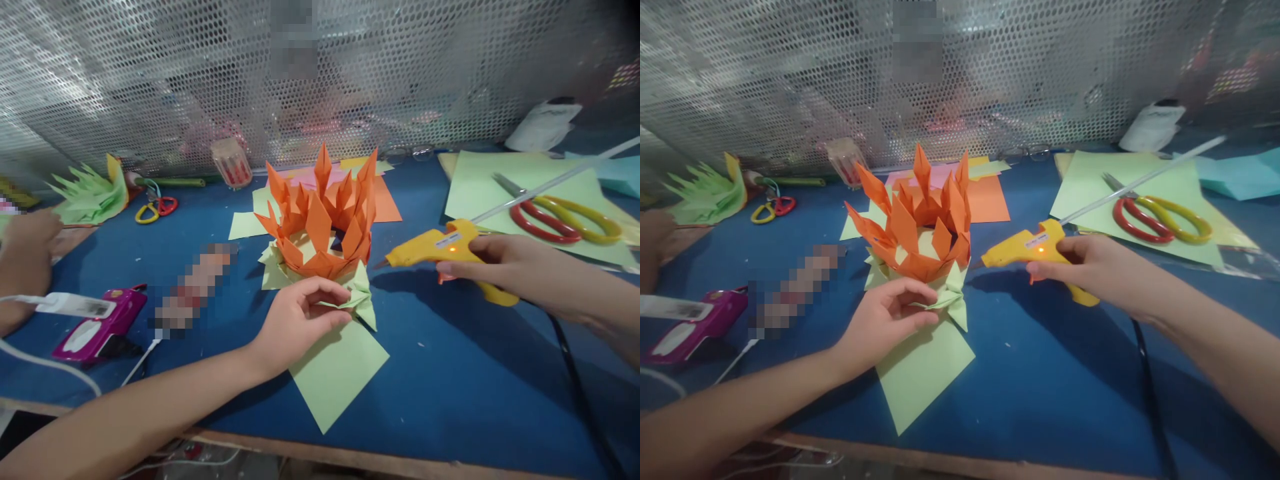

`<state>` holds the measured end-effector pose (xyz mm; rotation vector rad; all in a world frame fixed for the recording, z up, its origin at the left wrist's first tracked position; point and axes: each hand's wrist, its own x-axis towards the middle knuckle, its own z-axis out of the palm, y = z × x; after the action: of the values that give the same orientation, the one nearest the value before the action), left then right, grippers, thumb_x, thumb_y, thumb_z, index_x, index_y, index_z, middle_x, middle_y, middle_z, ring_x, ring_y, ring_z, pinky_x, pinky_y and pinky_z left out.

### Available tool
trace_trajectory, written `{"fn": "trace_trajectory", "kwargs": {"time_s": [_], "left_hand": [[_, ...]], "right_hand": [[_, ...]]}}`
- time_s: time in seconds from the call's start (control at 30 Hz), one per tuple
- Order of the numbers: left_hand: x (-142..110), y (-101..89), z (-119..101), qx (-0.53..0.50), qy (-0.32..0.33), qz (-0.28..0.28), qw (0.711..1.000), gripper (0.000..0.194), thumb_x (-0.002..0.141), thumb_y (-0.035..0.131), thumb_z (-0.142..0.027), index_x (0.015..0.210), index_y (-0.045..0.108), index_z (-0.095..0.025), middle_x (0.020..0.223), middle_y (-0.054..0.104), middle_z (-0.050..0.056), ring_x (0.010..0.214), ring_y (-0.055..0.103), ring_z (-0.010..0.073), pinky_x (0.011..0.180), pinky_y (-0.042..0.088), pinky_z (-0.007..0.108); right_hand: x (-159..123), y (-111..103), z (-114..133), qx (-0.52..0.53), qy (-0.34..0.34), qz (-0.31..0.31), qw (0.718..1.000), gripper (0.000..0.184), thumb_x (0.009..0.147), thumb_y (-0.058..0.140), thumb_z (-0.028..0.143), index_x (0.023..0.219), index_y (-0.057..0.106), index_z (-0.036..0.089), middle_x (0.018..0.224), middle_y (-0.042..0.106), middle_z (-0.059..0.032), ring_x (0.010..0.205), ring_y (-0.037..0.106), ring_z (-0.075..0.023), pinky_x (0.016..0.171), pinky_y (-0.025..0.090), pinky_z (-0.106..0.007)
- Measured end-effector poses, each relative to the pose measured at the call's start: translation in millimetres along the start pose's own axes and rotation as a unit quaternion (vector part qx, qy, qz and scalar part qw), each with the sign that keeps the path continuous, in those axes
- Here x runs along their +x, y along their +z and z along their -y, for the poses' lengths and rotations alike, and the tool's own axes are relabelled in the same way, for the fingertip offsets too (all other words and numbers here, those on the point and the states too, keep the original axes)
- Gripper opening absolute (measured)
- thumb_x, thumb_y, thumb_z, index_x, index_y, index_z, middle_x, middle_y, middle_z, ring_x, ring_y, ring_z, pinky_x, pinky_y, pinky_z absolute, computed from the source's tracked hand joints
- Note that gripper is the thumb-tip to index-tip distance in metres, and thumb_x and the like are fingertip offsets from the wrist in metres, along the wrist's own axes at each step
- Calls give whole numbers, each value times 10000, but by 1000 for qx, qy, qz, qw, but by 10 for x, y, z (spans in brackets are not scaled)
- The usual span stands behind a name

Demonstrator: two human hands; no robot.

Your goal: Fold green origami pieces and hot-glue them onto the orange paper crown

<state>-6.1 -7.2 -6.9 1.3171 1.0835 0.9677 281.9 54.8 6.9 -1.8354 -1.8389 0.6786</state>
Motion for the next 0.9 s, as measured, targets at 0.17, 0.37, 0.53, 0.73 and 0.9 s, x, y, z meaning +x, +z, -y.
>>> {"fn": "trace_trajectory", "kwargs": {"time_s": [0.17, 0.37, 0.53, 0.73, 0.9], "left_hand": [[15, -7, 3, 3, 24, -23, 999, 122, 709, 756, -157, 793, 668, -168, 807, 719, -1, 763, 683, 95, 720, 569, 165], [-12, -12, -10, -3, 72, -36, 997, 113, 728, 733, -124, 790, 652, -174, 786, 703, -18, 726, 676, 78, 692, 562, 143], [-31, -2, -9, 5, 102, -33, 994, 125, 731, 725, -104, 791, 645, -178, 789, 688, -25, 737, 667, 68, 703, 552, 128], [-51, 9, -16, -1, 111, -35, 993, 132, 720, 728, -92, 774, 640, -173, 769, 682, -23, 724, 664, 69, 690, 554, 129], [-59, 5, -19, 0, 110, -37, 993, 132, 723, 726, -95, 777, 636, -176, 777, 680, -19, 723, 660, 73, 688, 559, 142]], "right_hand": [[-85, -19, 147, 190, -37, 84, 977, 533, 625, 650, 702, 803, 680, 200, 715, 674, -78, 556, 598, -155, 460, 478, -274], [-260, 97, 260, 145, -91, 62, 983, 327, 562, 739, 541, 646, 640, 241, 532, 628, -23, 435, 571, -170, 371, 467, -280], [-343, 209, 307, 123, -150, -2, 981, 207, 587, 733, 442, 690, 620, 303, 583, 628, 32, 487, 601, -190, 422, 508, -299], [-406, 227, 331, 96, -177, -54, 978, 164, 617, 682, 388, 738, 584, 338, 582, 609, 69, 464, 568, -169, 431, 480, -287], [-431, 227, 320, -27, -173, -28, 984, 116, 686, 545, 406, 706, 511, 297, 547, 566, 48, 462, 541, -176, 457, 455, -314]]}}
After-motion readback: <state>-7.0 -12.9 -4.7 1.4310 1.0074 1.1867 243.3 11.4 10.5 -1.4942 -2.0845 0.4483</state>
